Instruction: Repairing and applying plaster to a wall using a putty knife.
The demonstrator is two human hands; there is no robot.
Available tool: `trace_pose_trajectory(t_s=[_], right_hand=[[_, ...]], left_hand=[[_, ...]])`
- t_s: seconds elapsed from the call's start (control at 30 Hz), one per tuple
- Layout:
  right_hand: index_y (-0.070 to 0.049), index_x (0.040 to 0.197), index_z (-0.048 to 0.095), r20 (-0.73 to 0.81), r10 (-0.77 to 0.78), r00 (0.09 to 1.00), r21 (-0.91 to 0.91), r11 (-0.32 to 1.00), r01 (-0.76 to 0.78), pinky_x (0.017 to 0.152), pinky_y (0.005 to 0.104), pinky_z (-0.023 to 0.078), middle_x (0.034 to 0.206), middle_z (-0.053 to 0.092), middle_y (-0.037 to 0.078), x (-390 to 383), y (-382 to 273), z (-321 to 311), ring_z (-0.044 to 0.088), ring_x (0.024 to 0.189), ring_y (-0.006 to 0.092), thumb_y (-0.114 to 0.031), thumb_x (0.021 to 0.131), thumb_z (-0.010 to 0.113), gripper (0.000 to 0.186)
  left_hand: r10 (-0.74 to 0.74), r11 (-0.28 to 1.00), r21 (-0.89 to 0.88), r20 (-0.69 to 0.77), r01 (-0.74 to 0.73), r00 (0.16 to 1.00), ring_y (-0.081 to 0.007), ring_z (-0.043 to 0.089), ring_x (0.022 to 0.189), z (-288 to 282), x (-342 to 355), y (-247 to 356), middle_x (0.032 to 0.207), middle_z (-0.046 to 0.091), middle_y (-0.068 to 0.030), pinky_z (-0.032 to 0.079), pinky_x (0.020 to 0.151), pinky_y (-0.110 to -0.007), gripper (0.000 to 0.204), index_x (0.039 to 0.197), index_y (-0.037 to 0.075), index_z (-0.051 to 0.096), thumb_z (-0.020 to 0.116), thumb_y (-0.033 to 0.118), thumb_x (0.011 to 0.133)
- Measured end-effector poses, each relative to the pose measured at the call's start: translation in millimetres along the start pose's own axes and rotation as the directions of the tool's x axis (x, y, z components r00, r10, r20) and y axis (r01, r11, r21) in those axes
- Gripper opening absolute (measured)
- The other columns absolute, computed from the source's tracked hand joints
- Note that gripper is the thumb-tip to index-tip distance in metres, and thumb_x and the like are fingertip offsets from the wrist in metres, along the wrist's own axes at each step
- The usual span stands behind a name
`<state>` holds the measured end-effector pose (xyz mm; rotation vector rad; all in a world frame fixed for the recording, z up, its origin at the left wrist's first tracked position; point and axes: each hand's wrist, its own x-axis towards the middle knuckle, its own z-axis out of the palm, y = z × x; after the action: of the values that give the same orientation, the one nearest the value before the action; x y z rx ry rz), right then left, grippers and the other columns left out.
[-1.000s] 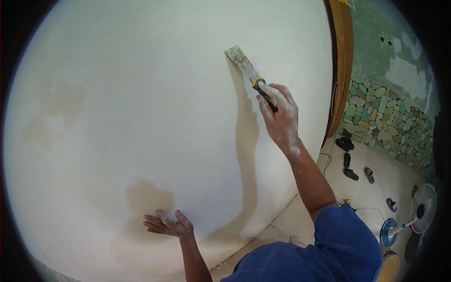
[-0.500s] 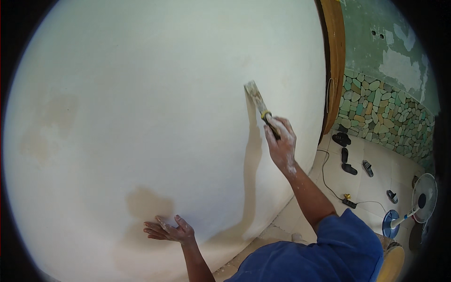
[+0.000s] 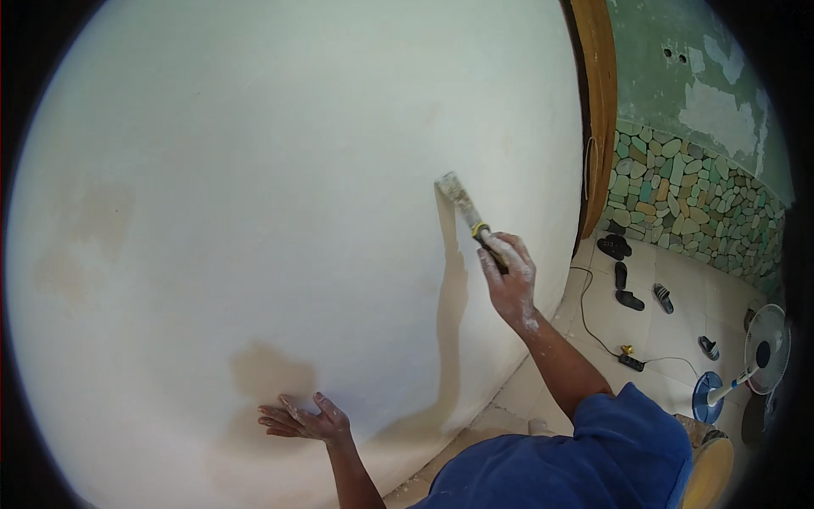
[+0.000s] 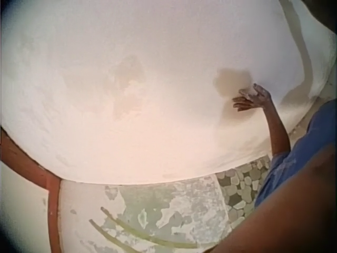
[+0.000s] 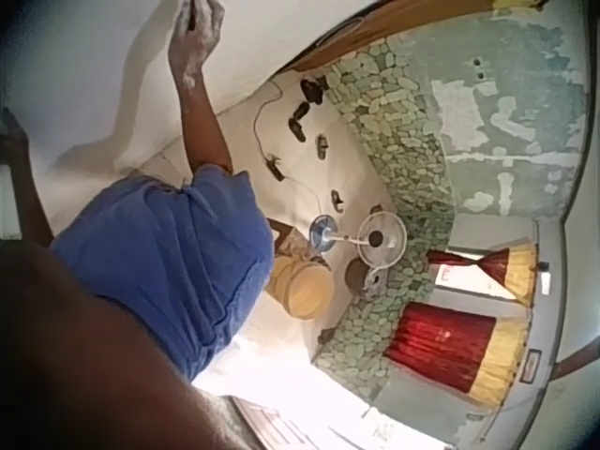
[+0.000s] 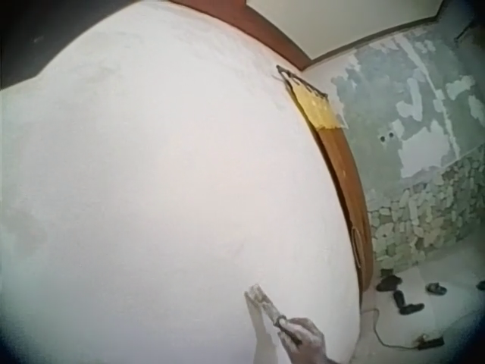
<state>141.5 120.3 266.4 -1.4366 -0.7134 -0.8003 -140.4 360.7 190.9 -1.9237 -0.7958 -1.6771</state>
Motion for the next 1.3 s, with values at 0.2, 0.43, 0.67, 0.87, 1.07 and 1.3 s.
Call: trace_pose_trajectory(t_s=[0.2, 0.43, 0.67, 0.87, 1.07, 1.3], right_hand=[[-0.004, 0.109, 0.064, -0.037, -0.103, 0.994, -0.055, 0.993, 0.100, 0.071, 0.0334, 0.052, 0.098, 0.060, 0.015, 49.5, -10.0, 11.2, 0.063, 0.085, 0.0276, -0.007, 0.084, 0.066, 0.025], [-0.005, 0.110, 0.062, -0.086, -0.220, 0.972, 0.074, 0.971, 0.226, 0.072, 0.0348, 0.052, 0.100, 0.060, 0.017, 115.8, -27.0, 4.3, 0.063, 0.085, 0.0298, -0.006, 0.083, 0.066, 0.028], [-0.002, 0.122, 0.052, 0.085, 0.153, 0.984, 0.086, 0.983, -0.161, 0.071, 0.0322, 0.050, 0.101, 0.060, 0.014, -0.8, 26.7, -31.7, 0.059, 0.083, 0.0231, -0.006, 0.083, 0.068, 0.043], [-0.005, 0.125, 0.053, 0.214, 0.664, 0.717, -0.147, 0.747, -0.648, 0.072, 0.0301, 0.049, 0.095, 0.057, 0.011, -133.1, 94.1, -120.7, 0.057, 0.081, 0.0178, -0.014, 0.087, 0.064, 0.041], [-0.007, 0.122, 0.054, 0.022, 0.790, 0.612, -0.145, 0.608, -0.780, 0.070, 0.0280, 0.048, 0.097, 0.056, 0.006, -175.8, 137.3, -206.9, 0.055, 0.081, 0.0129, -0.006, 0.087, 0.062, 0.036], [-0.005, 0.123, 0.053, -0.141, 0.767, 0.626, -0.054, 0.625, -0.779, 0.074, 0.0251, 0.046, 0.097, 0.055, 0.003, -128.4, 227.0, -250.0, 0.052, 0.084, 0.0100, 0.000, 0.087, 0.058, 0.036]], left_hand=[[-0.011, 1.000, -0.006, 0.013, 0.011, 1.000, -0.0425, 0.004, 0.143, -1.7, -1.1, 2.6, 0.154, 0.012, -0.0247, -0.004, 0.111, -0.058, 0.061, 0.147, 0.006, 0.025, 0.042, 0.037, 0.097], [-0.015, 1.000, -0.008, 0.009, 0.015, 1.000, -0.0408, 0.005, 0.144, 0.8, -1.7, 2.4, 0.154, 0.013, -0.0253, -0.004, 0.111, -0.057, 0.061, 0.145, 0.002, 0.030, 0.042, 0.039, 0.097], [-0.036, 0.999, 0.013, 0.041, 0.035, 0.999, -0.0414, 0.004, 0.144, 0.5, -4.1, -2.7, 0.153, 0.012, -0.0259, -0.006, 0.111, -0.057, 0.063, 0.146, 0.004, 0.029, 0.041, 0.043, 0.098], [-0.058, 0.998, 0.040, 0.027, 0.057, 0.998, -0.0410, 0.002, 0.144, 2.6, -5.3, -3.3, 0.155, 0.008, -0.0233, -0.007, 0.110, -0.059, 0.066, 0.148, 0.005, 0.022, 0.035, 0.047, 0.099], [-0.172, 0.970, 0.163, -0.056, 0.179, 0.983, -0.0404, 0.005, 0.144, 18.1, 29.6, 15.7, 0.157, 0.008, -0.0156, 0.003, 0.106, -0.067, 0.066, 0.151, 0.013, 0.018, 0.030, 0.051, 0.099], [-0.152, 0.962, 0.201, -0.175, 0.186, 0.973, -0.0410, 0.012, 0.142, 41.0, 95.1, 91.6, 0.155, 0.014, -0.0192, 0.012, 0.108, -0.060, 0.065, 0.150, 0.013, 0.023, 0.031, 0.052, 0.098]])
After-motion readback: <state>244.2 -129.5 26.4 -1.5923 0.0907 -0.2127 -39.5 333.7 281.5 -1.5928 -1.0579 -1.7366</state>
